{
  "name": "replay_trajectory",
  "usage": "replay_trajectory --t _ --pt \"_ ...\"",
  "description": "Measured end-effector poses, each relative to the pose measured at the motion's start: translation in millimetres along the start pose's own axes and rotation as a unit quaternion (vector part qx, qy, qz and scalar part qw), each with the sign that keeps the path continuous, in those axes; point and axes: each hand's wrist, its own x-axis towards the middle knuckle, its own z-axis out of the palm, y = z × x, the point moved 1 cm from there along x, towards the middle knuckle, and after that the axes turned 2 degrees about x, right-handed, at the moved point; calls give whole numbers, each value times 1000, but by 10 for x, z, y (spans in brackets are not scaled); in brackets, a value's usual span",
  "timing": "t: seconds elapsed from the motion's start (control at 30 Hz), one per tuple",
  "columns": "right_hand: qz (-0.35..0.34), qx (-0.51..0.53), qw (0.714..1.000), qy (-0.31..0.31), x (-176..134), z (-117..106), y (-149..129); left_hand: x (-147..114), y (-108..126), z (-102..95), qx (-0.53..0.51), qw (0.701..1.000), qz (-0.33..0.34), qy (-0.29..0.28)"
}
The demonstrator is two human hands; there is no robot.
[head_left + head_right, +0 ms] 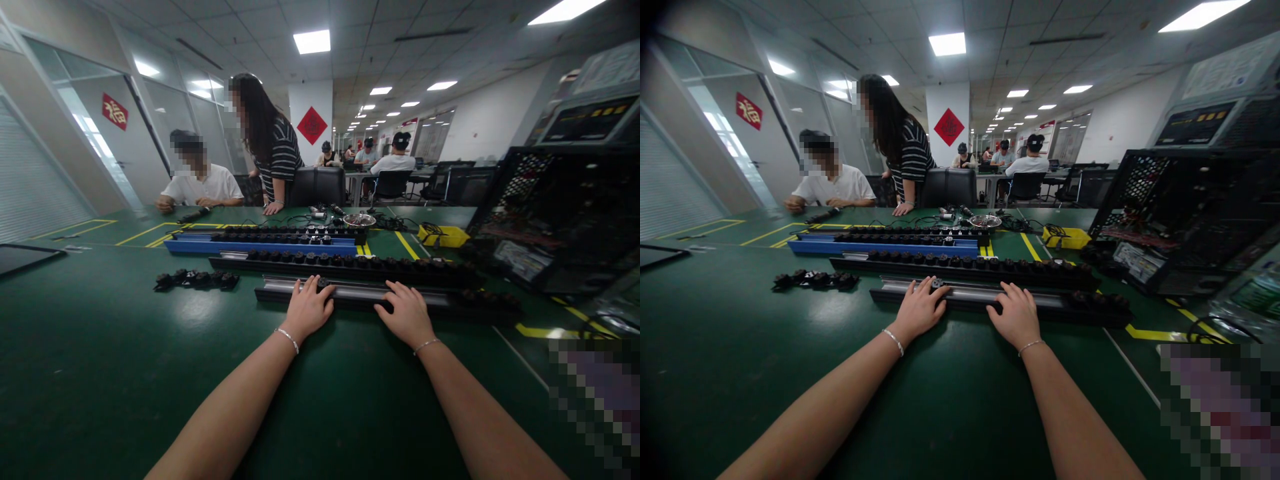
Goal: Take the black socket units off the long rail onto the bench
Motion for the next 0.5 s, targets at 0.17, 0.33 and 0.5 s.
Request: replay_trajectory --t 0.17,0.33,0.5 --pt "-4 5 1000 5 -2 27 21 -6 -56 14 -1 1000 6 13" --pt "-2 6 1000 2 -5 27 22 -10 -107 19 -1 1000 6 16" --pt "-1 8 1000 4 -6 22 18 -18 -152 23 -3 1000 9 20"
